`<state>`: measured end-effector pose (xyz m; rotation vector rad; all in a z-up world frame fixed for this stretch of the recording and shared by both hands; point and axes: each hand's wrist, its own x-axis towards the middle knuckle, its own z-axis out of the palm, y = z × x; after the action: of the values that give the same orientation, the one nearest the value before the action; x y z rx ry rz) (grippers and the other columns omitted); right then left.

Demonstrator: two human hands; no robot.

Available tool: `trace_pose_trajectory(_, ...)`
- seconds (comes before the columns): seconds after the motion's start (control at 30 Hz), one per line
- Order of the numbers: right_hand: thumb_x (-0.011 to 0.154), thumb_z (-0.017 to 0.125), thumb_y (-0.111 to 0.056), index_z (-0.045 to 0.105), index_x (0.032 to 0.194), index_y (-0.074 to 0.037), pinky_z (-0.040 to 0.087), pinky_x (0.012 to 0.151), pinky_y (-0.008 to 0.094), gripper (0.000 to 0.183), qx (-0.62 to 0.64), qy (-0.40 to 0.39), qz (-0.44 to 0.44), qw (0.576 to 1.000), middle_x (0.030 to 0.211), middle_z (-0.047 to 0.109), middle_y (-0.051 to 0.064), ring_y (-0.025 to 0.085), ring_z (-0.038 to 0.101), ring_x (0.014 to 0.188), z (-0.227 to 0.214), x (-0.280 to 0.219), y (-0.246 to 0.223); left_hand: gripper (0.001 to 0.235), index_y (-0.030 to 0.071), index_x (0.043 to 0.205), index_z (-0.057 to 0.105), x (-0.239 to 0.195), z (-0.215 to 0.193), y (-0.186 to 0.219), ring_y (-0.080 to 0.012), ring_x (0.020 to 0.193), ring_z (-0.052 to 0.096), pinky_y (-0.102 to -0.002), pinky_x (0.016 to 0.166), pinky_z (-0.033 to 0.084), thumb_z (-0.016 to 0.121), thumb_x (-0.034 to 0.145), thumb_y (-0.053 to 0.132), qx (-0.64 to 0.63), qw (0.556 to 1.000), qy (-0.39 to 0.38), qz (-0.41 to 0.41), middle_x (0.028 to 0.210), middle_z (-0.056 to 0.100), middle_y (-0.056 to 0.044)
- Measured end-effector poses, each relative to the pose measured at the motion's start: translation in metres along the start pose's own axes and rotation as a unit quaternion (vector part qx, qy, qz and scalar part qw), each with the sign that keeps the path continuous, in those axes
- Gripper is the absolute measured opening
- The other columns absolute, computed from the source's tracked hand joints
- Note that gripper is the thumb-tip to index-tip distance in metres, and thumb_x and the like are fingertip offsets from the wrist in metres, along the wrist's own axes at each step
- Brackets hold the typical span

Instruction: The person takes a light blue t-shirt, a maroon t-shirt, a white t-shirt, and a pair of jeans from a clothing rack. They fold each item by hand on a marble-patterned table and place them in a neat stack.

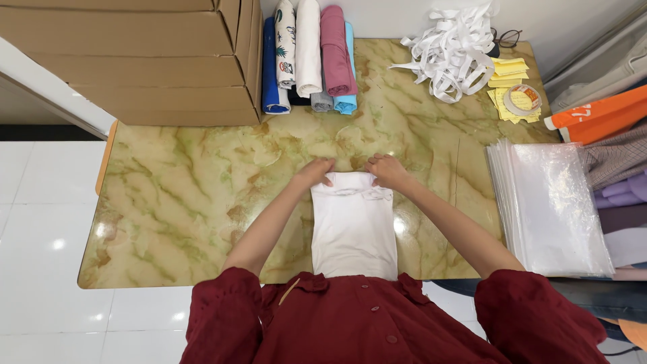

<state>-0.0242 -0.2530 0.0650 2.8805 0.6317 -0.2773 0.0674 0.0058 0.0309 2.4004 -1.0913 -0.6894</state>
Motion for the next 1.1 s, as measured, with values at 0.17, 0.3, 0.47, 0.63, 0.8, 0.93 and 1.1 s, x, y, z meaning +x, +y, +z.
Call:
trace_pose_trajectory(0.17, 0.07, 0.086, -0.038, 0.058, 0.103, -0.021, 0.055, 0.085, 0.033, 0.046, -0.025, 0.092, -0.01, 0.995, 0.1, 0.065, -0.003, 0.018, 0.064, 0.104, 0.0, -0.022, -0.008, 0.05, 0.007, 0.114, 0.063, -0.004, -0.005, 0.013, -0.041, 0.115, 0.065, -0.051, 0.092, 0.057, 0.09, 0.073, 0.02, 0.113, 0.993, -0.025, -0.028, 0.117, 0.065, -0.02)
trace_pose_trajectory(0.3, 0.071, 0.083, -0.031, 0.051, 0.109, -0.019, 0.06, 0.071, 0.035, 0.05, -0.023, 0.157, 0.035, 0.987, 0.107, 0.056, -0.002, 0.02, 0.066, 0.095, 0.006, -0.036, -0.021, 0.042, 0.004, 0.119, 0.058, -0.005, 0.004, 0.019, -0.0385, 0.111, 0.066, -0.047, 0.087, 0.06, 0.081, 0.086, 0.017, 0.196, 0.98, 0.043, 0.003, 0.115, 0.063, -0.019)
trace_pose_trajectory(0.47, 0.073, 0.074, -0.026, 0.051, 0.107, -0.018, 0.058, 0.059, 0.035, 0.042, -0.086, 0.233, 0.056, 0.967, 0.102, 0.052, 0.0, 0.022, 0.067, 0.081, 0.059, -0.036, -0.032, 0.021, 0.01, 0.103, 0.057, -0.016, 0.051, 0.019, -0.0276, 0.094, 0.068, -0.037, 0.074, 0.061, 0.07, 0.088, 0.014, 0.306, 0.93, 0.191, 0.075, 0.1, 0.06, -0.01)
trace_pose_trajectory(0.63, 0.066, 0.08, -0.034, 0.054, 0.101, -0.02, 0.059, 0.059, 0.035, 0.046, -0.048, 0.235, 0.053, 0.969, 0.1, 0.052, -0.001, 0.022, 0.068, 0.081, 0.03, -0.063, -0.049, 0.009, 0.018, 0.089, 0.05, -0.052, 0.073, 0.027, -0.0196, 0.084, 0.064, -0.03, 0.064, 0.056, 0.059, 0.093, 0.017, 0.403, 0.837, 0.34, 0.15, 0.089, 0.054, -0.002)
trace_pose_trajectory(0.8, 0.091, 0.071, -0.034, 0.061, 0.098, -0.02, 0.053, 0.063, 0.041, 0.019, 0.398, 0.118, 0.083, 0.906, 0.074, 0.066, 0.003, 0.029, 0.07, 0.068, -0.013, -0.074, -0.038, 0.026, 0.01, 0.112, 0.055, -0.056, 0.087, 0.021, -0.0315, 0.103, 0.06, -0.045, 0.08, 0.056, 0.056, 0.089, 0.022, 0.247, 0.957, 0.134, 0.072, 0.111, 0.052, -0.011)
trace_pose_trajectory(0.93, 0.086, 0.077, -0.029, 0.054, 0.117, -0.019, 0.052, 0.067, 0.038, 0.04, 0.445, 0.051, 0.093, 0.889, 0.074, 0.07, 0.004, 0.027, 0.07, 0.072, 0.0, -0.053, -0.017, 0.019, 0.015, 0.1, 0.072, -0.04, 0.053, 0.021, -0.0309, 0.098, 0.072, -0.048, 0.083, 0.057, 0.055, 0.091, 0.015, 0.171, 0.983, 0.059, 0.016, 0.101, 0.068, -0.007)
trace_pose_trajectory(1.1, 0.063, 0.089, -0.06, 0.063, 0.123, -0.028, 0.053, 0.099, 0.047, 0.072, 0.209, -0.074, 0.088, 0.971, 0.125, 0.069, 0.006, 0.034, 0.063, 0.124, -0.018, -0.029, -0.011, 0.015, 0.016, 0.072, 0.077, -0.021, 0.005, 0.042, -0.0158, 0.061, 0.075, -0.033, 0.072, 0.06, 0.068, 0.072, 0.028, 0.015, 0.99, -0.102, -0.091, 0.063, 0.073, -0.003)
